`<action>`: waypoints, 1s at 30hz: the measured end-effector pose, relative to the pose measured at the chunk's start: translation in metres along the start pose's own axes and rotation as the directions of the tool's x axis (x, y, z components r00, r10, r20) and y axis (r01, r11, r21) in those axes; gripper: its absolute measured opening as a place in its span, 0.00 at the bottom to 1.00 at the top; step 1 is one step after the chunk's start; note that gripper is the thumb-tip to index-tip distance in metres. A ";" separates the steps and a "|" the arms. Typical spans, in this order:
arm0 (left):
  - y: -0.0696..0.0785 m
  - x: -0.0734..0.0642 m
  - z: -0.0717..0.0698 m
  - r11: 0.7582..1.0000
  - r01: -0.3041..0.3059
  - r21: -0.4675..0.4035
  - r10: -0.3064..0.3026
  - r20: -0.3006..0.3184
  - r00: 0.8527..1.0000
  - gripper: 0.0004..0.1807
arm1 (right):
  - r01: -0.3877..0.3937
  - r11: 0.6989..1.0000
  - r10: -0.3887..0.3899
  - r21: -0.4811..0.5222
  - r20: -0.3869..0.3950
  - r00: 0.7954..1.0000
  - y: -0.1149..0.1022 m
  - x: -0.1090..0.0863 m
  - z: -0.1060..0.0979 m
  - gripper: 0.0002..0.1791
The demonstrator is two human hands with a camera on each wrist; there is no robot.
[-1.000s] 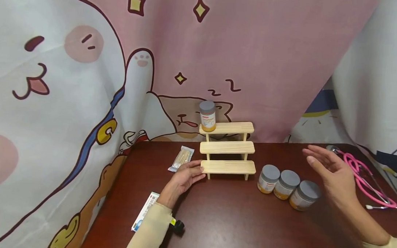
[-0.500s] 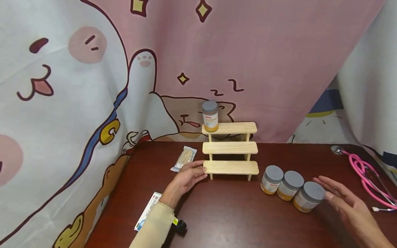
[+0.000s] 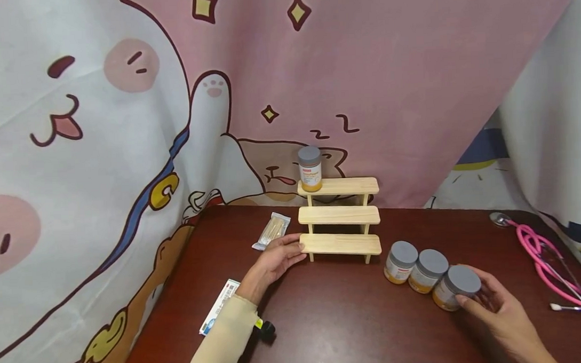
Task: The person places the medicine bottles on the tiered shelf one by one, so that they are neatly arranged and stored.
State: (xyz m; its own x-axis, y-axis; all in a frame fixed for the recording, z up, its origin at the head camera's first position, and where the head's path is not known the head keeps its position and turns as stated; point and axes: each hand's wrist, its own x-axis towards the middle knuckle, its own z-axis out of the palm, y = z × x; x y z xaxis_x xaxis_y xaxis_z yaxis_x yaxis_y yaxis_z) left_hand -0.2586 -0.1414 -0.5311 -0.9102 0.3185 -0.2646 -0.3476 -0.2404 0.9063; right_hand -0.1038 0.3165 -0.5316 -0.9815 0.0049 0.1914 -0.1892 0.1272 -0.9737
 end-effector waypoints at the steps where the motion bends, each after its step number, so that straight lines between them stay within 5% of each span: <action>1: 0.000 0.000 0.000 1.000 0.001 0.001 -0.001 -0.002 1.000 0.30 | 0.004 1.000 -0.004 -0.009 -0.012 1.000 0.000 0.000 0.001 0.35; 5: -0.001 0.000 0.000 1.000 0.003 -0.006 -0.003 0.001 1.000 0.29 | -0.067 0.978 0.051 -0.198 -0.086 0.995 -0.004 -0.001 0.001 0.35; 8: -0.001 0.001 0.002 1.000 -0.005 -0.008 0.005 0.008 1.000 0.29 | -0.168 0.931 0.128 -0.325 -0.141 0.982 -0.010 0.001 -0.007 0.37; 11: -0.002 0.001 0.002 1.000 -0.014 -0.009 0.014 0.004 1.000 0.29 | -0.206 0.916 0.156 -0.345 -0.167 0.974 -0.018 0.008 -0.015 0.38; 20: -0.002 0.001 0.001 1.000 -0.029 -0.009 0.029 -0.004 1.000 0.28 | -0.012 0.948 -0.051 -0.318 -0.190 0.980 -0.054 0.064 -0.024 0.39; 30: -0.005 -0.003 0.004 0.999 -0.034 -0.005 0.034 -0.025 0.999 0.28 | 0.193 0.928 -0.207 -0.318 -0.010 0.978 -0.106 0.146 0.018 0.37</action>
State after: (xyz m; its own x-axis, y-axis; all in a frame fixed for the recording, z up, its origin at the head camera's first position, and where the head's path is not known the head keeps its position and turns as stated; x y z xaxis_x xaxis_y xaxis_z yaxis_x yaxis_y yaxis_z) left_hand -0.2531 -0.1375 -0.5338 -0.9270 0.2867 -0.2419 -0.3174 -0.2558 0.9131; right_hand -0.2274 0.2859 -0.4025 -0.9206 -0.0112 0.3903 -0.3560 0.4348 -0.8272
